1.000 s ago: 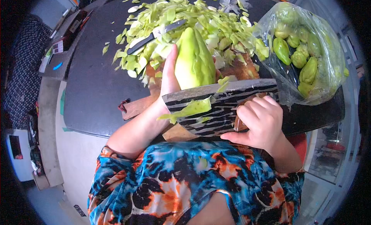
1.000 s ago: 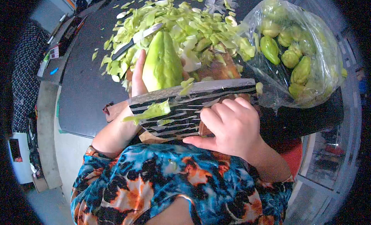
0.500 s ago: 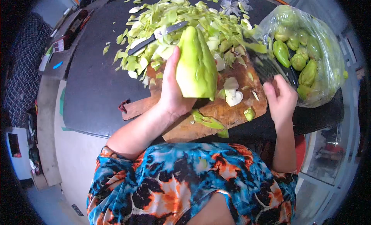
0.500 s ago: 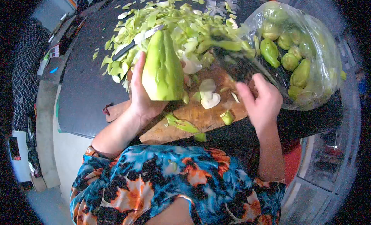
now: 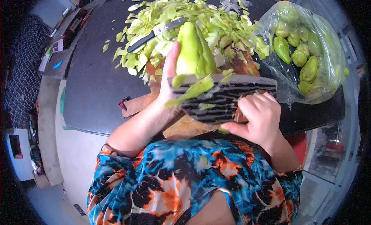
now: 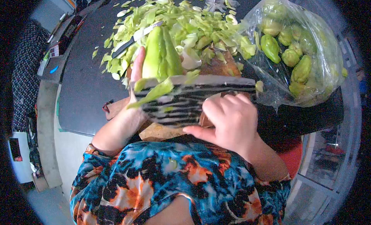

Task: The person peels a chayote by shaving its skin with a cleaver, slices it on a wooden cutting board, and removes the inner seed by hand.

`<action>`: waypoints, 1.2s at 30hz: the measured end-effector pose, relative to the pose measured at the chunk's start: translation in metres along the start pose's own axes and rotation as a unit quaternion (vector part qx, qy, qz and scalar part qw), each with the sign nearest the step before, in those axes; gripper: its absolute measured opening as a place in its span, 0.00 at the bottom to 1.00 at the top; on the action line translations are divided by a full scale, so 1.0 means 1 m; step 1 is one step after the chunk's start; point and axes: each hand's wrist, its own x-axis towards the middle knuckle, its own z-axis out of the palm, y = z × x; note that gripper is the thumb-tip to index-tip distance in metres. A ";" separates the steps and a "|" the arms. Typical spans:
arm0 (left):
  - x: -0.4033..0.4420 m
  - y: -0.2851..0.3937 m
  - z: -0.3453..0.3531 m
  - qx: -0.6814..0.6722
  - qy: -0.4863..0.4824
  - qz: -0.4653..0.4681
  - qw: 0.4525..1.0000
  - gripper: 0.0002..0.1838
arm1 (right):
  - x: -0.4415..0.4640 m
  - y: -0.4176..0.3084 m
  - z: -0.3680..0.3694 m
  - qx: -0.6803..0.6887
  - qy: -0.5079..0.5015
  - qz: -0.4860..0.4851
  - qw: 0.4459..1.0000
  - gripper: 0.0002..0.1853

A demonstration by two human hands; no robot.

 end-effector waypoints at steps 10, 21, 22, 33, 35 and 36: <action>-0.005 0.004 0.010 0.017 0.062 0.025 0.998 0.35 | -0.001 0.011 0.011 -0.019 0.039 -0.006 0.999 0.31; -0.007 0.000 0.009 -0.001 -0.004 0.064 0.998 0.35 | -0.026 0.088 -0.006 -0.025 0.144 0.330 0.933 0.19; -0.005 -0.002 0.008 -0.011 -0.006 0.059 0.998 0.36 | -0.030 0.082 -0.009 0.013 0.138 0.310 0.941 0.20; -0.001 0.001 0.002 -0.034 -0.009 -0.015 0.999 0.34 | 0.001 0.001 -0.001 0.030 0.010 -0.025 0.999 0.29; 0.000 0.000 0.000 -0.019 -0.001 0.000 1.000 0.34 | 0.004 0.000 -0.001 0.024 0.010 -0.026 0.999 0.29; 0.000 0.000 0.000 -0.012 0.013 0.009 1.000 0.34 | 0.005 0.001 -0.001 0.010 0.005 -0.016 1.000 0.28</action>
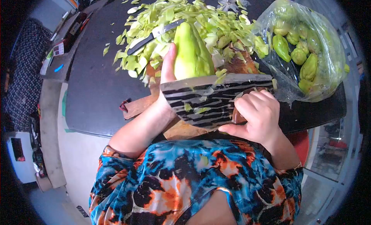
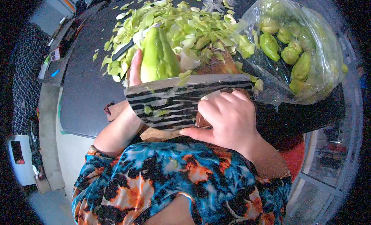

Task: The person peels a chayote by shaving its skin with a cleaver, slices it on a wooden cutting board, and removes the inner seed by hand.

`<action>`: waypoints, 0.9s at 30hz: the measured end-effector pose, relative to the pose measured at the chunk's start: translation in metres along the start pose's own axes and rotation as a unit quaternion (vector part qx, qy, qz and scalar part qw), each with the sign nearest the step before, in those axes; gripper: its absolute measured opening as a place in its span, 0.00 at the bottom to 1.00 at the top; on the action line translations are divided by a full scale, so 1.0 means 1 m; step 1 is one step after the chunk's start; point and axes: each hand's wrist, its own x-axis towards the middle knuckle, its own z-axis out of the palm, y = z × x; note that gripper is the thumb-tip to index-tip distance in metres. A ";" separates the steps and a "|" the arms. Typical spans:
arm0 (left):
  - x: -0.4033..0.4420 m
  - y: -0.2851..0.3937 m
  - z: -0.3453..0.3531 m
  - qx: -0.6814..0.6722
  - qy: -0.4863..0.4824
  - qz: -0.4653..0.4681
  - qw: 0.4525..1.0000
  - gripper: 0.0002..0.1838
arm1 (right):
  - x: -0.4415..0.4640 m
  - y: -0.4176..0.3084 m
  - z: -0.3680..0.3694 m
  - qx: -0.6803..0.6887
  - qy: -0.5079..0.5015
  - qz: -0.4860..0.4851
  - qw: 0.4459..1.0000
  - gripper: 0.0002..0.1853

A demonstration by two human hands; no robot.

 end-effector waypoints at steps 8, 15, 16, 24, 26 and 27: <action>-0.007 -0.004 0.013 0.078 0.053 0.044 0.995 0.40 | -0.005 0.006 -0.008 -0.026 -0.018 0.031 0.999 0.27; -0.003 -0.003 0.003 0.011 0.018 0.027 0.999 0.38 | -0.005 0.002 -0.005 -0.011 -0.015 0.022 1.000 0.27; -0.005 -0.004 0.008 0.026 0.037 0.025 0.999 0.39 | -0.003 0.002 -0.006 -0.019 -0.005 0.024 1.000 0.27; -0.009 -0.005 0.012 0.034 0.015 0.036 0.999 0.33 | -0.001 0.007 -0.004 -0.030 0.008 0.059 0.998 0.26; -0.010 -0.007 0.011 0.027 0.037 0.030 0.998 0.32 | 0.000 0.012 -0.001 -0.029 0.014 0.056 0.998 0.26; -0.011 -0.006 0.012 0.024 0.048 0.028 0.998 0.32 | 0.000 0.014 0.002 -0.032 0.025 0.077 0.996 0.26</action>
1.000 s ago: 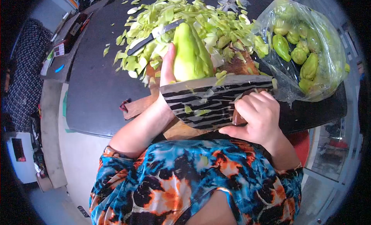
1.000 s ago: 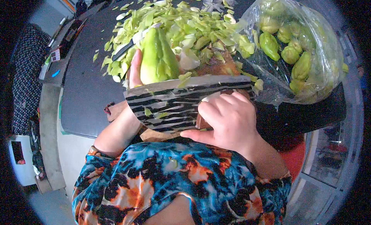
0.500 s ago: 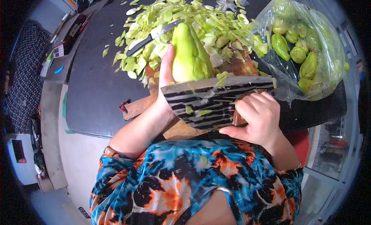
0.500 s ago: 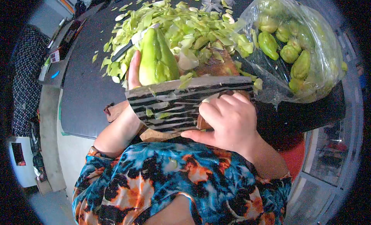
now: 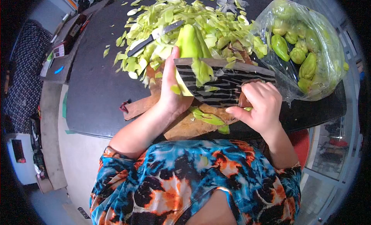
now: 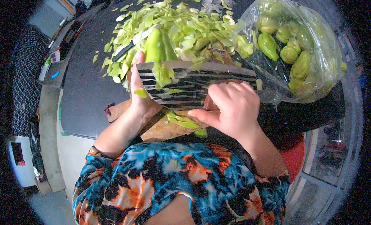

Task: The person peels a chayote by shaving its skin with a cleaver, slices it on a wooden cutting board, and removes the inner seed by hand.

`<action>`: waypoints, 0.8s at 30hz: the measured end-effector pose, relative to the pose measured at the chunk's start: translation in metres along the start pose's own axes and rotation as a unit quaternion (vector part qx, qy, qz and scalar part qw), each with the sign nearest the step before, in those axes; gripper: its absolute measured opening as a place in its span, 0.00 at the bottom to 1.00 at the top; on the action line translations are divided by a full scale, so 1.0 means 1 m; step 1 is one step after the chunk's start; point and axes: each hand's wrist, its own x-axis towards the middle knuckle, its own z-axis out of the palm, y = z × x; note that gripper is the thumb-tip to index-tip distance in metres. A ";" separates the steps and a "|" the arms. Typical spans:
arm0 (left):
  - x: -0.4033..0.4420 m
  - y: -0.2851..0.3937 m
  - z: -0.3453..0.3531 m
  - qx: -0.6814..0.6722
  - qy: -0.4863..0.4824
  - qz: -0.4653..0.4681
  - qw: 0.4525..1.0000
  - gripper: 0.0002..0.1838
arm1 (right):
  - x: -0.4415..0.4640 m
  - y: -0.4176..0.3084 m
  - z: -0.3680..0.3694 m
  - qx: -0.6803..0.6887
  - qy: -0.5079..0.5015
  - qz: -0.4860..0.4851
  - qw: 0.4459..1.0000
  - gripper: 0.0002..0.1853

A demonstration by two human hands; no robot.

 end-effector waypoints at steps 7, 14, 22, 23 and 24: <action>-0.006 -0.001 0.003 -0.021 -0.131 0.013 0.991 0.36 | -0.007 0.074 0.003 0.012 0.099 0.271 0.958 0.21; 0.001 -0.002 -0.005 -0.028 -0.077 0.050 0.995 0.34 | -0.004 0.019 -0.017 0.082 0.023 0.056 0.995 0.25; 0.008 -0.001 -0.010 -0.120 -0.174 -0.064 0.975 0.37 | 0.009 -0.015 -0.019 0.048 -0.035 -0.055 0.997 0.27; 0.006 0.000 -0.008 -0.123 -0.165 -0.070 0.976 0.36 | 0.009 -0.015 -0.019 0.044 -0.034 -0.055 0.997 0.27; 0.004 -0.001 -0.007 -0.090 -0.132 -0.061 0.985 0.36 | 0.008 -0.013 -0.017 0.049 -0.030 -0.057 0.997 0.28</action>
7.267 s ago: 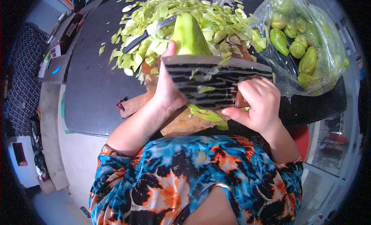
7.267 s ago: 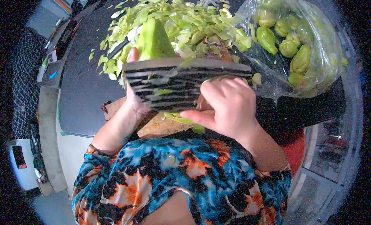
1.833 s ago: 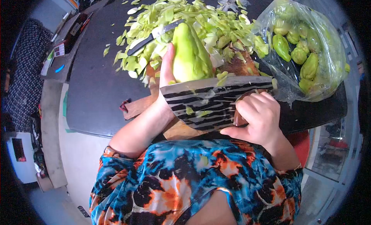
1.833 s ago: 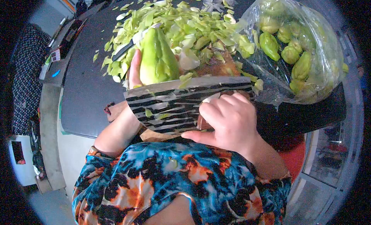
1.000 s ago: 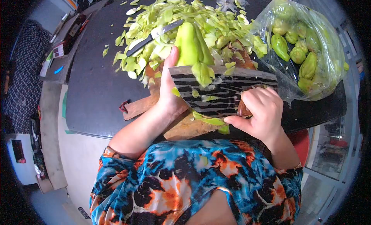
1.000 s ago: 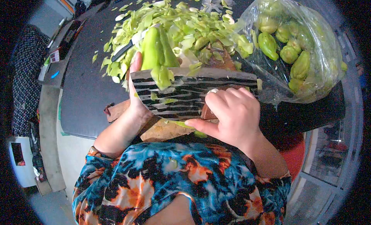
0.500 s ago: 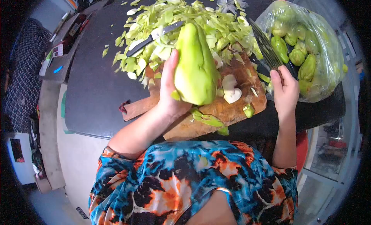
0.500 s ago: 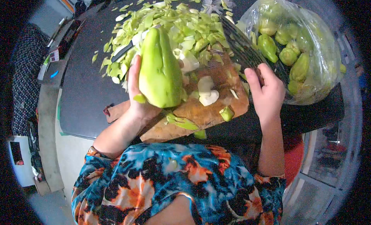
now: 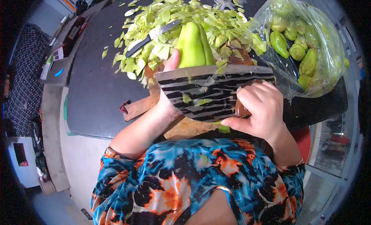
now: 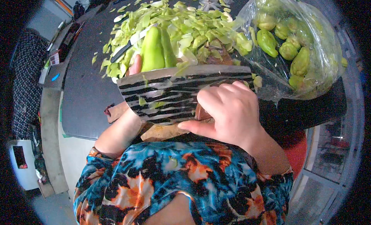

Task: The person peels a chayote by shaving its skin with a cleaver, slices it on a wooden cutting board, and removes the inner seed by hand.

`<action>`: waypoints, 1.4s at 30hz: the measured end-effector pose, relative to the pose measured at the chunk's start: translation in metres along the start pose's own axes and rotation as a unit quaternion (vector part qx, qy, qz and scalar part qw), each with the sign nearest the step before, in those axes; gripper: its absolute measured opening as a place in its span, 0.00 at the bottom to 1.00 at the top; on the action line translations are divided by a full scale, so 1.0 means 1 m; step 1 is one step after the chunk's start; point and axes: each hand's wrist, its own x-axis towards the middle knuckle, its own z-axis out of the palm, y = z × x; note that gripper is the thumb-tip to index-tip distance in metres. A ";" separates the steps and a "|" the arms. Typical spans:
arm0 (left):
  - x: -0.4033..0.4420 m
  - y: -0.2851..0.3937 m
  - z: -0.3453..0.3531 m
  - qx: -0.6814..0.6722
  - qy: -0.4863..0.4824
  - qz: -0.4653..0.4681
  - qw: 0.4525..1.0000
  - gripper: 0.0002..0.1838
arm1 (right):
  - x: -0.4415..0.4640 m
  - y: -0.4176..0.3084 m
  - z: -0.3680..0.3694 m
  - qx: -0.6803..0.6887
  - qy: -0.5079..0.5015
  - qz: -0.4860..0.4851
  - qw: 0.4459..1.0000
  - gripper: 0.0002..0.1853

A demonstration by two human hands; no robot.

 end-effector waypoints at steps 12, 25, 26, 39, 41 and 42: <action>-0.002 -0.003 -0.004 0.099 -0.063 0.008 0.993 0.40 | -0.021 0.080 0.010 0.004 0.138 0.288 0.947 0.22; 0.002 -0.001 -0.014 -0.052 -0.076 -0.070 0.993 0.38 | 0.006 -0.005 0.007 0.008 0.020 -0.011 1.000 0.28; 0.000 -0.001 -0.010 -0.042 -0.045 -0.077 0.995 0.38 | 0.006 -0.003 0.009 0.011 0.024 -0.014 1.000 0.29; -0.005 -0.004 0.003 0.183 0.003 0.033 0.983 0.41 | -0.011 0.070 0.011 0.065 0.130 0.274 0.951 0.25; -0.004 -0.005 0.008 0.195 0.055 0.066 0.977 0.40 | -0.006 0.049 0.003 0.099 0.094 0.203 0.970 0.25; -0.003 -0.008 0.010 0.180 0.070 0.085 0.978 0.39 | -0.002 0.036 -0.001 0.115 0.070 0.156 0.979 0.26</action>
